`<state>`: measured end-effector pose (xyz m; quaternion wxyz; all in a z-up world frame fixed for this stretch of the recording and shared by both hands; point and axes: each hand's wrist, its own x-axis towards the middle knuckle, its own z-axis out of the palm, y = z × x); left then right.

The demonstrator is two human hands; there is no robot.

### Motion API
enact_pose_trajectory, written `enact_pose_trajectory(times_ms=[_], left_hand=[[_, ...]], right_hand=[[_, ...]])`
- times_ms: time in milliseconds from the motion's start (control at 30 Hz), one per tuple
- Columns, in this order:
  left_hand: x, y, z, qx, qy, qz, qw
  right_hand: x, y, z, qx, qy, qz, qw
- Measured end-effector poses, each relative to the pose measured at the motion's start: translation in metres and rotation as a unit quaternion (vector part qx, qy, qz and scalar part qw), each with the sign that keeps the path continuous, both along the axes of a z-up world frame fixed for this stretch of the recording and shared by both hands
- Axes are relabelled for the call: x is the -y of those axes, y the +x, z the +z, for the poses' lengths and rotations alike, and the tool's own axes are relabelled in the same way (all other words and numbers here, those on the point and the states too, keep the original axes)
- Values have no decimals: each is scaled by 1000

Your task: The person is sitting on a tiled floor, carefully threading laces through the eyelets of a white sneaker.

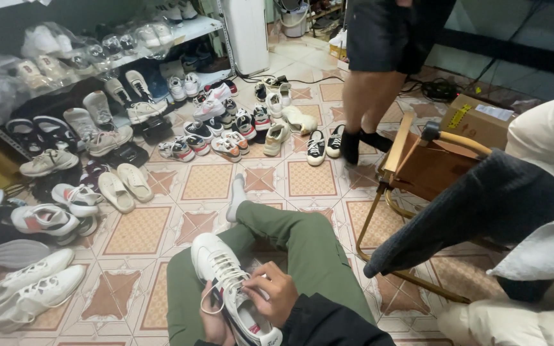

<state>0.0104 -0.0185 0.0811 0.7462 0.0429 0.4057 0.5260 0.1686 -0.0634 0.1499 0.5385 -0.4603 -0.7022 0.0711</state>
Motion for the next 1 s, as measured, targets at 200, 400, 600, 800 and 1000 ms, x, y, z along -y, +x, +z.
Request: enact_pose_trajectory(times_ms=[200, 400, 600, 800, 1000], left_hand=[[-6, -5, -35, 28, 76, 4, 997], [-2, -2, -17, 21, 47, -23, 998], [-41, -28, -174, -316, 168, 35, 933], [-13, -5, -63, 10, 8, 65, 998], [6, -1, 0, 66, 57, -40, 995]], right_hand=[[11, 0, 21, 28, 32, 36, 998], [30, -5, 30, -5, -9, 105, 994], [40, -12, 25, -33, -99, 212, 972], [60, -18, 56, -57, -170, 312, 933], [72, -25, 82, -49, -231, 358, 903]])
